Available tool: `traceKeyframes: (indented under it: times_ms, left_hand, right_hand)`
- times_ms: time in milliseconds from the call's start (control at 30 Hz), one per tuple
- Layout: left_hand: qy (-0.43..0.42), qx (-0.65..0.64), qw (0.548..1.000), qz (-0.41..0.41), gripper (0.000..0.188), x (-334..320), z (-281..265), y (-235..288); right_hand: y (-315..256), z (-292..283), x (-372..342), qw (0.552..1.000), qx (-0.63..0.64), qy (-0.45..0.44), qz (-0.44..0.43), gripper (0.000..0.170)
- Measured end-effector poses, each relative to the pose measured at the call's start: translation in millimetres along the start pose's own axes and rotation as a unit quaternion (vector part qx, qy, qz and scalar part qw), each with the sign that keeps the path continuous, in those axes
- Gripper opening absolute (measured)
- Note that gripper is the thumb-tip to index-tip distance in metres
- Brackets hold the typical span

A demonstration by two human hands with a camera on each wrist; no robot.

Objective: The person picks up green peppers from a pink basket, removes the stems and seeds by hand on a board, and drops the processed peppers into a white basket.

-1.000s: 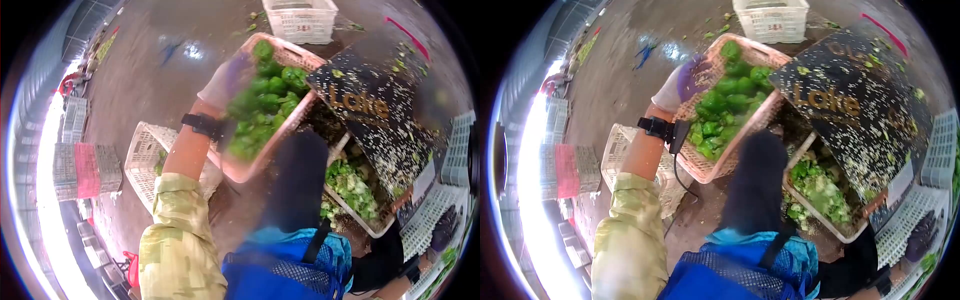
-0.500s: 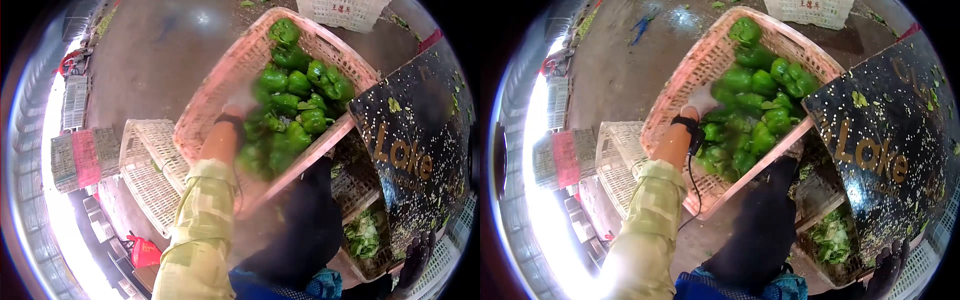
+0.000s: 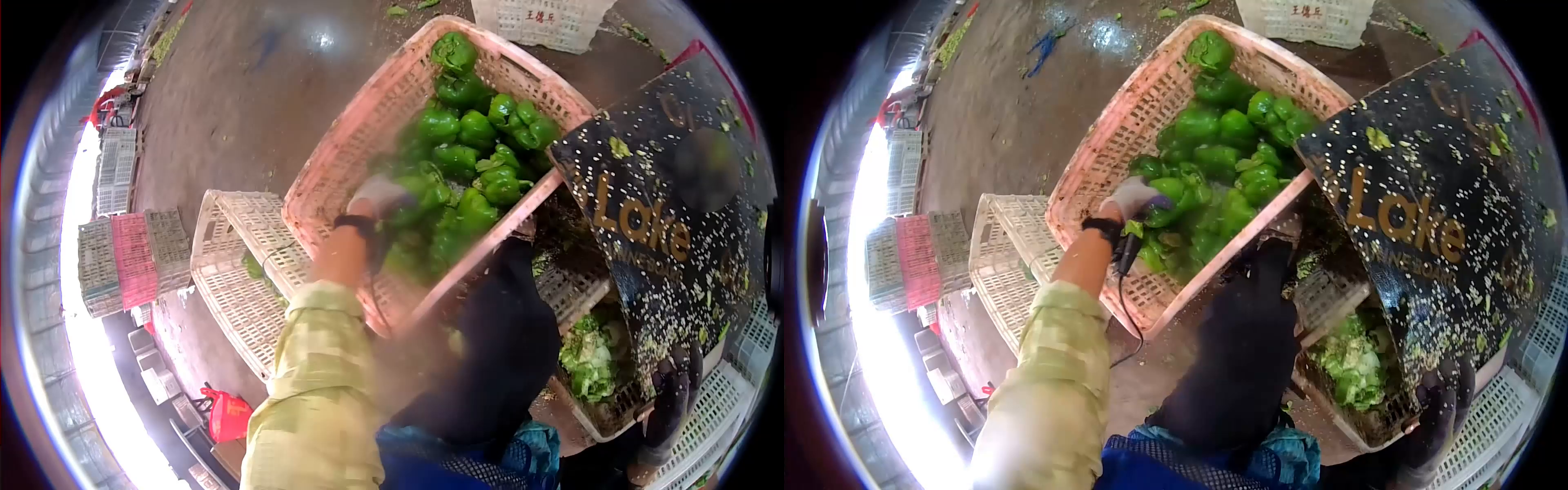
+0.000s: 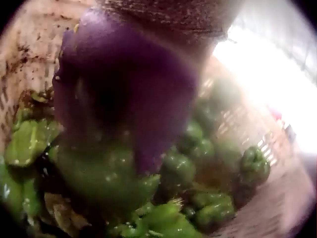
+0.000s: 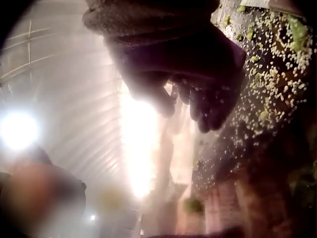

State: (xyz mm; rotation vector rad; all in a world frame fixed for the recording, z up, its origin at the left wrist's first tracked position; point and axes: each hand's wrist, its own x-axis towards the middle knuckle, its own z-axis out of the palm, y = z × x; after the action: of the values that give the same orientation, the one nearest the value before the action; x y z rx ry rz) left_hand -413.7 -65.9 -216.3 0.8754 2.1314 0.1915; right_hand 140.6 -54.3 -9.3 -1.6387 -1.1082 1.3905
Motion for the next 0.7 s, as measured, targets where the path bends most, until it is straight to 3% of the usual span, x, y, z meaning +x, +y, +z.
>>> traceKeyframes:
  times_ms: [33, 100, 133, 233, 300, 367, 467, 500, 567, 600, 633, 700]
  left_hand:
    - [-0.029, -0.104, 0.994, 0.003, 0.062, -16, -11, 9]
    - [-0.086, -0.303, 0.949, 0.017, 0.063, -57, -39, 39]
    - [-0.093, -0.327, 0.939, 0.047, 0.063, -79, -53, 62]
    - [-0.138, -0.364, 0.906, 0.164, 0.062, -156, -83, 144]
    - [-0.188, -0.343, 0.880, 0.269, 0.060, -204, -87, 199]
    - [-0.201, -0.284, 0.870, 0.350, 0.066, -202, -57, 234]
    - [-0.176, -0.181, 0.838, 0.485, 0.070, -240, 1, 287]
    - [-0.255, -0.264, 0.823, 0.434, 0.066, -281, 18, 305]
    - [-0.189, -0.140, 0.835, 0.497, 0.065, -288, 68, 322]
    - [-0.188, -0.159, 0.832, 0.498, 0.064, -303, 91, 327]
    - [-0.127, -0.129, 0.848, 0.498, 0.063, -329, 104, 333]
    - [-0.137, -0.175, 0.856, 0.466, 0.062, -343, 139, 331]
  right_hand:
    - [-8, 11, -6, 1.000, -0.011, 0.022, -0.013, 0.051]
    - [-12, 5, -15, 0.998, -0.013, -0.038, -0.051, 0.049]
    - [-17, 12, -21, 0.996, -0.056, -0.018, -0.059, 0.048]
    - [-22, 22, -31, 0.987, 0.023, -0.108, -0.121, 0.055]
    - [-37, 35, -35, 0.989, 0.049, -0.123, -0.061, 0.065]
    - [-36, 40, -40, 0.967, 0.149, -0.177, -0.103, 0.072]
    - [-50, 33, -47, 0.950, 0.252, -0.154, -0.097, 0.080]
    - [-48, 28, -46, 0.943, 0.285, -0.132, -0.108, 0.080]
    - [-40, 14, -45, 0.947, 0.302, -0.069, -0.082, 0.074]
    - [-30, 10, -46, 0.939, 0.326, -0.012, -0.112, 0.066]
    - [-19, -1, -41, 0.949, 0.261, 0.056, -0.169, 0.062]
    - [-2, -25, -45, 0.946, 0.269, 0.081, -0.163, 0.062]
